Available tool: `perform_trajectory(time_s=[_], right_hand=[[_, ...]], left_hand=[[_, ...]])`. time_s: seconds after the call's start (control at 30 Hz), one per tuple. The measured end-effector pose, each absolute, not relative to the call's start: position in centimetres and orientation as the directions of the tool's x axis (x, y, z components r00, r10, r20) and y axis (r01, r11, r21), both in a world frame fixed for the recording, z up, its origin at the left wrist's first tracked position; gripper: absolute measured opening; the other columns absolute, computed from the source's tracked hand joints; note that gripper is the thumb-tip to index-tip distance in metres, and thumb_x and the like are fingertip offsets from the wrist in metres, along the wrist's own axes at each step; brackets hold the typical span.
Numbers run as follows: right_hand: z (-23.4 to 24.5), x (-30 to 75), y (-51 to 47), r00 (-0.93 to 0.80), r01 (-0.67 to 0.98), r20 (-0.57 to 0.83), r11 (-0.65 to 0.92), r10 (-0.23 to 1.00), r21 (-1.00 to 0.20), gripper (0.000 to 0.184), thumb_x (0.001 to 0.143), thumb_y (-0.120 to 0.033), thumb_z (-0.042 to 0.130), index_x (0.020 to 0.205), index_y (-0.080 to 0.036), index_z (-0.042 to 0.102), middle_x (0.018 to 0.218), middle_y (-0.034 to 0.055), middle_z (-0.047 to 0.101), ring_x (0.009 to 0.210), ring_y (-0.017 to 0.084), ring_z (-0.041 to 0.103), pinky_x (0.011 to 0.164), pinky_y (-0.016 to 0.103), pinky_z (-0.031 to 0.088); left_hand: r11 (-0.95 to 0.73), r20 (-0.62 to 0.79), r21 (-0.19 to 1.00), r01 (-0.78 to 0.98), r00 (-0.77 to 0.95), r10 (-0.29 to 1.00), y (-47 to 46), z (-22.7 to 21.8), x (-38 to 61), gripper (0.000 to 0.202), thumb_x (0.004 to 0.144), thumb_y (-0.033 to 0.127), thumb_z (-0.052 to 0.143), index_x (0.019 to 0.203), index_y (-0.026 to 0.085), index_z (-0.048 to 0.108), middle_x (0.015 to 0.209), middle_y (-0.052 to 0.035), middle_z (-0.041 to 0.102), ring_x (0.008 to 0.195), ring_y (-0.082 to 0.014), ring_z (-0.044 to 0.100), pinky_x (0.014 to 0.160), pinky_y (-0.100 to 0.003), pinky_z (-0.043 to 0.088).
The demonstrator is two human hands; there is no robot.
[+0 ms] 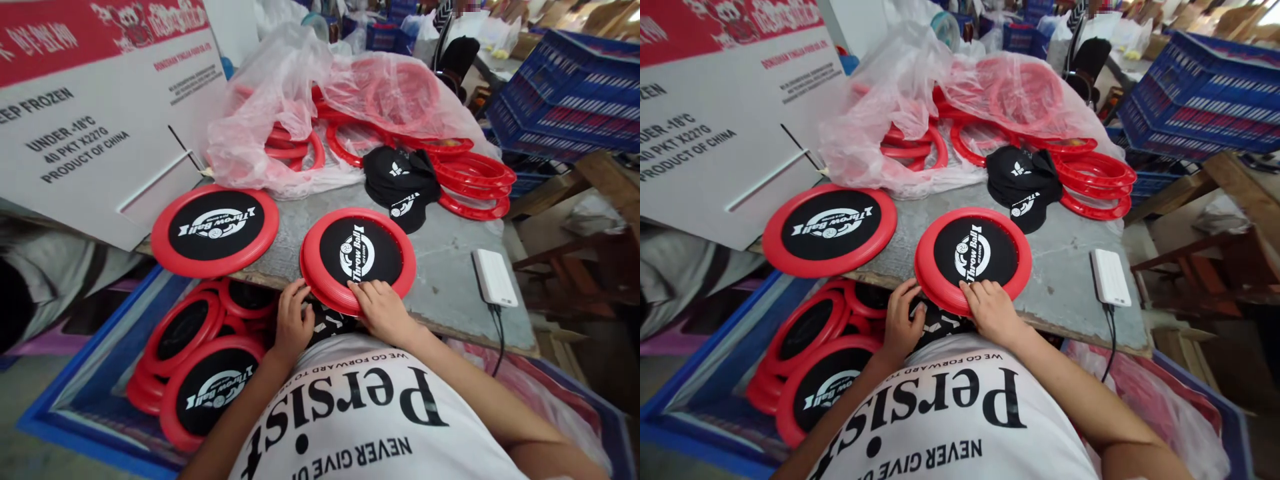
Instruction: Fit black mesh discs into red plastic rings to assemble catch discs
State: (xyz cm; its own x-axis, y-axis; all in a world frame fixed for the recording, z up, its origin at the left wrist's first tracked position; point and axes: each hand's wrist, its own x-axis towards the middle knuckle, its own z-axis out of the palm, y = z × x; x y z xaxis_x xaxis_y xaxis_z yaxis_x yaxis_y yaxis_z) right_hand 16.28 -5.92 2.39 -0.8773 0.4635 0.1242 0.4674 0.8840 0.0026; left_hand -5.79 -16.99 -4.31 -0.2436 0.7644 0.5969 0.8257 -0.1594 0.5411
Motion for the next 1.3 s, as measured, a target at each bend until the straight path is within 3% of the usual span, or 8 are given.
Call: perform_trajectory(time_s=[0.23,0.37,0.47,0.57,0.77,0.9,1.03,1.3], right_hand=[[4.5,17.5,-4.6,-0.936,0.314,0.147,0.948,0.319,-0.059,0.055,0.086,-0.02,0.061,0.138,-0.001,0.058,0.102,0.0175,0.068,0.09,0.028,0.057,0.077,0.043,0.048],[12.8,19.4,-4.1,-0.944,0.173,0.248,0.967,0.217,-0.186,0.049,0.082,-0.02,0.059,0.128,-0.007,0.064,0.096,0.0142,0.068,0.087,0.026,0.059,0.08,0.043,0.052],[20.0,21.1,-4.2,-0.946,0.054,0.283,0.939,0.157,-0.339,0.048,0.084,-0.02,0.056,0.132,-0.019,0.063,0.092,0.0074,0.069,0.082,0.022,0.063,0.077,0.037,0.054],[23.0,21.7,-4.0,-0.912,-0.053,0.395,0.921,0.113,-0.385,0.053,0.091,-0.029,0.062,0.144,-0.029,0.054,0.102,0.0057,0.073,0.084,0.022,0.068,0.074,0.035,0.056],[15.3,18.7,-4.3,-0.687,0.191,0.647,0.942,0.329,-0.277,0.05,0.093,-0.037,0.059,0.141,-0.025,0.052,0.116,0.0119,0.071,0.1,0.028,0.069,0.084,0.044,0.058],[11.3,17.8,-5.5,-0.542,0.194,0.792,0.959,0.28,-0.206,0.041,0.09,-0.028,0.061,0.129,-0.03,0.05,0.12,0.0097,0.068,0.102,0.026,0.069,0.083,0.043,0.058],[10.8,17.5,-6.7,-0.49,0.199,0.839,0.968,0.236,-0.156,0.037,0.087,-0.024,0.062,0.12,-0.032,0.048,0.117,0.008,0.069,0.098,0.025,0.07,0.08,0.043,0.058],[10.1,18.4,-8.8,-0.477,-0.003,0.808,0.918,0.347,-0.397,0.032,0.083,-0.024,0.069,0.103,-0.03,0.044,0.113,0.0069,0.063,0.103,0.025,0.069,0.082,0.045,0.062]], left_hand=[[-0.163,0.534,0.364,0.917,-0.062,0.843,-14.7,-2.4,-8.0,0.073,0.097,0.024,0.054,0.162,0.018,0.021,0.165,-0.0251,0.034,0.157,-0.037,0.03,0.123,-0.06,0.034],[-0.37,0.521,0.312,0.875,0.168,0.837,-14.6,6.0,-9.3,0.064,0.097,0.031,0.055,0.157,0.018,0.036,0.158,-0.0207,0.049,0.154,-0.0358,0.038,0.127,-0.063,0.023],[-0.446,0.393,0.473,0.76,0.27,0.879,-17.0,14.3,-8.6,0.051,0.091,0.044,0.067,0.137,0.024,0.06,0.127,-0.0107,0.073,0.122,-0.0307,0.068,0.116,-0.053,0.046],[-0.278,0.171,0.744,0.607,0.229,0.958,-19.9,19.5,-7.2,0.045,0.086,0.051,0.073,0.124,0.028,0.068,0.111,-0.0053,0.076,0.096,-0.0258,0.073,0.086,-0.038,0.062],[0.036,-0.064,0.929,0.367,0.064,0.996,-20.8,17.2,-7.5,0.059,0.085,0.069,0.067,0.118,0.02,0.068,0.1,-0.0046,0.073,0.091,-0.0232,0.069,0.078,-0.032,0.059],[0.034,-0.047,0.942,0.335,0.033,0.998,-20.8,16.1,-8.8,0.072,0.09,0.082,0.043,0.11,0.018,0.069,0.097,-0.0069,0.072,0.09,-0.0238,0.067,0.079,-0.032,0.057],[0.109,-0.129,0.951,0.29,0.051,0.99,-20.7,17.1,-9.3,0.059,0.089,0.075,0.054,0.097,0.018,0.071,0.09,-0.0066,0.072,0.078,-0.0205,0.064,0.066,-0.028,0.055],[0.095,-0.183,0.907,0.411,0.18,0.966,-21.5,17.8,-8.7,0.042,0.098,0.056,0.049,0.097,0.021,0.072,0.084,-0.0031,0.07,0.069,-0.0167,0.063,0.059,-0.023,0.051]])
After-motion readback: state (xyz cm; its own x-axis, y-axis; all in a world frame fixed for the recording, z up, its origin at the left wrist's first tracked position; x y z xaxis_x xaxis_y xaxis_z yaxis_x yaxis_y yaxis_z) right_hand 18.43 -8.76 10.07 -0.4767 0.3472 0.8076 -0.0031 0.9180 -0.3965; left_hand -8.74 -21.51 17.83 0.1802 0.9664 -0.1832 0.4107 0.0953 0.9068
